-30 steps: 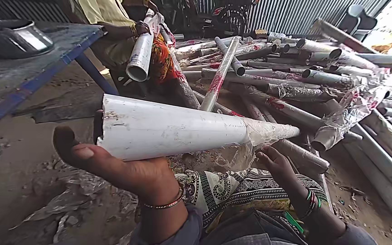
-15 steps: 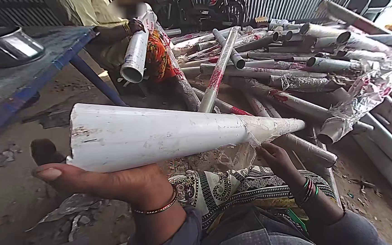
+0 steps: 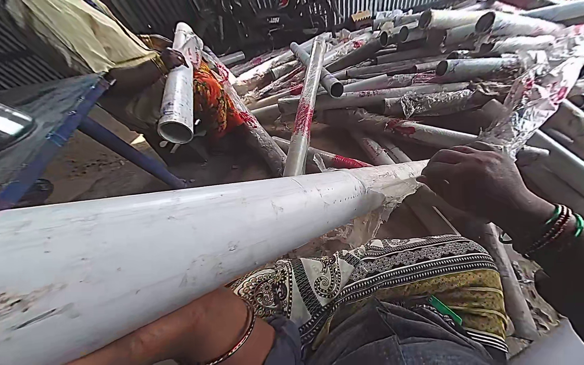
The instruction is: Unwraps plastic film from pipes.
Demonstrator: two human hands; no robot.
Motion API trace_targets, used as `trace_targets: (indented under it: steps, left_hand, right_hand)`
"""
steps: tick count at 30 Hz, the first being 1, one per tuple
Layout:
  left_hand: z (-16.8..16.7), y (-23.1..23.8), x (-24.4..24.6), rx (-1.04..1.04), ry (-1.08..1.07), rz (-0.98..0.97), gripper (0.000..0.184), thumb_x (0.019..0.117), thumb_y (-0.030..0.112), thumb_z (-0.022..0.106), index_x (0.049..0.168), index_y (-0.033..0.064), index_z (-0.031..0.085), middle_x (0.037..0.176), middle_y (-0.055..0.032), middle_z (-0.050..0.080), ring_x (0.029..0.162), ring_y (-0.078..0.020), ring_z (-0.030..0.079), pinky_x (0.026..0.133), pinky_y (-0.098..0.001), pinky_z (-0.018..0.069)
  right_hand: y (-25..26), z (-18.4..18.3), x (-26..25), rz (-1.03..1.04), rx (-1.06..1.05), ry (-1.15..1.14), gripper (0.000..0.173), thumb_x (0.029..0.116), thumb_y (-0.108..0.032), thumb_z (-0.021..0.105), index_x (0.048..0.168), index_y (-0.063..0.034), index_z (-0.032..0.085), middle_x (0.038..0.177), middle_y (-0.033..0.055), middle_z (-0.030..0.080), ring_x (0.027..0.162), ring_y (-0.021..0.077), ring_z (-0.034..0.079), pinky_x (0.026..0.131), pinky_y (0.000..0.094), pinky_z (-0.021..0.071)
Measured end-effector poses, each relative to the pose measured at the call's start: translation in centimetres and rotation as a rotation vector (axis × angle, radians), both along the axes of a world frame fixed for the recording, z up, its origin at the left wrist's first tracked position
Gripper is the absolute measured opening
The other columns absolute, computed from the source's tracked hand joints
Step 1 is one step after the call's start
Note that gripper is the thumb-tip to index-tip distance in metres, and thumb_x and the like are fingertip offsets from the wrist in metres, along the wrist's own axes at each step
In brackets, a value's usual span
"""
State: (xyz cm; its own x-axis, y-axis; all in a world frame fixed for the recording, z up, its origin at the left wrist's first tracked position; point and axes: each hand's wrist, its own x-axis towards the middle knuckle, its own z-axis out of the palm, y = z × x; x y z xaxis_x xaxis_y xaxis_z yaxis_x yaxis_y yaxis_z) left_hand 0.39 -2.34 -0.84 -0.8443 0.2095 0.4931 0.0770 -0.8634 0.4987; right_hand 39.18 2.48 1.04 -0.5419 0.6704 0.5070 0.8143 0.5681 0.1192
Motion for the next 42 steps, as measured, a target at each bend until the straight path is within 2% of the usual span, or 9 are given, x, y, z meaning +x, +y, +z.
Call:
trace_targets:
  steps: [5,10,15,21,26,30,34,37,42]
  left_hand:
    - [0.5,0.2,0.4,-0.019,-0.050,0.008,0.052,0.1088,0.038,0.021,0.129,-0.0071,0.037,0.108,-0.0168,0.060,0.102,-0.0219,0.065,0.090,-0.0422,0.0550]
    - [1.4,1.8,0.1,-0.012,-0.127,0.002,0.052,0.1097,0.034,0.014,0.137,-0.0066,0.034,0.116,-0.0212,0.058,0.108,-0.0264,0.063,0.094,-0.0465,0.0536]
    - [0.5,2.3,-1.1,-0.007,-0.109,0.010,0.059,0.1093,0.039,0.013,0.143,-0.0051,0.031,0.124,-0.0214,0.057,0.115,-0.0276,0.061,0.099,-0.0472,0.0517]
    - [0.9,2.2,-0.6,-0.005,-0.146,-0.018,0.055,0.1091,0.036,0.014,0.137,-0.0055,0.037,0.118,-0.0200,0.059,0.110,-0.0263,0.063,0.095,-0.0469,0.0534]
    - [1.3,2.3,-0.5,0.003,-0.172,-0.036,0.053,0.1094,0.034,0.015,0.136,-0.0056,0.038,0.117,-0.0202,0.059,0.110,-0.0269,0.063,0.095,-0.0477,0.0533]
    - [1.2,2.2,-0.7,0.004,-0.191,-0.049,0.054,0.1097,0.035,0.014,0.137,-0.0052,0.037,0.119,-0.0203,0.059,0.111,-0.0271,0.063,0.096,-0.0479,0.0532]
    - [1.0,2.3,-1.0,0.005,-0.181,-0.047,0.056,0.1093,0.037,0.015,0.138,-0.0053,0.038,0.121,-0.0208,0.059,0.114,-0.0279,0.062,0.097,-0.0484,0.0526]
    - [1.0,2.3,-0.8,-0.014,-0.174,-0.019,0.059,0.1095,0.040,0.014,0.142,-0.0049,0.034,0.126,-0.0211,0.057,0.117,-0.0280,0.061,0.100,-0.0482,0.0515]
    - [0.6,2.4,-1.3,-0.004,-0.156,0.006,0.059,0.1094,0.041,0.016,0.140,-0.0062,0.035,0.123,-0.0210,0.058,0.115,-0.0276,0.062,0.099,-0.0477,0.0521]
  right_hand:
    - [3.3,1.0,0.6,-0.184,-0.036,0.403,0.024,0.1019,-0.017,0.056,0.105,-0.0050,0.077,0.104,0.0181,0.073,0.092,0.0358,0.071,0.077,0.0594,0.0505]
    - [3.5,-0.3,0.8,-0.339,-0.367,0.789,0.036,0.1083,-0.033,0.047,0.120,-0.0072,0.070,0.103,0.0068,0.071,0.090,0.0116,0.066,0.086,0.0373,0.0524]
    - [1.1,-3.9,-2.0,-0.282,-0.531,0.829,0.031,0.1085,-0.020,0.046,0.110,-0.0076,0.075,0.107,0.0022,0.071,0.092,0.0076,0.063,0.083,0.0341,0.0501]
    - [-0.7,-6.8,-2.5,-0.153,-0.491,1.208,0.009,0.0902,-0.004,0.067,0.091,-0.0060,0.076,0.095,-0.0043,0.067,0.084,-0.0029,0.062,0.077,0.0158,0.0522]
    - [-2.1,-7.6,-2.4,-0.146,-0.445,1.277,0.007,0.0866,-0.008,0.073,0.081,-0.0108,0.069,0.085,-0.0071,0.063,0.077,-0.0038,0.060,0.071,0.0130,0.0512]
    - [-2.7,-8.6,-2.1,-0.177,-0.425,1.217,0.026,0.0804,-0.026,0.080,0.079,-0.0141,0.057,0.080,-0.0094,0.056,0.069,-0.0060,0.051,0.065,0.0112,0.0426]
    - [-3.2,-9.2,-2.3,-0.130,-0.466,1.237,0.029,0.0870,-0.019,0.074,0.108,-0.0049,0.059,0.101,-0.0041,0.062,0.082,-0.0051,0.056,0.071,0.0112,0.0474]
    - [-3.5,-9.4,-2.6,-0.045,-0.438,1.239,0.018,0.0946,-0.005,0.057,0.102,-0.0024,0.073,0.110,0.0010,0.067,0.101,0.0000,0.061,0.087,0.0158,0.0517]
    - [-3.8,-9.2,-3.0,-0.044,-0.497,1.295,0.018,0.0997,-0.007,0.053,0.097,-0.0068,0.071,0.090,-0.0097,0.069,0.082,-0.0041,0.063,0.079,0.0149,0.0528]
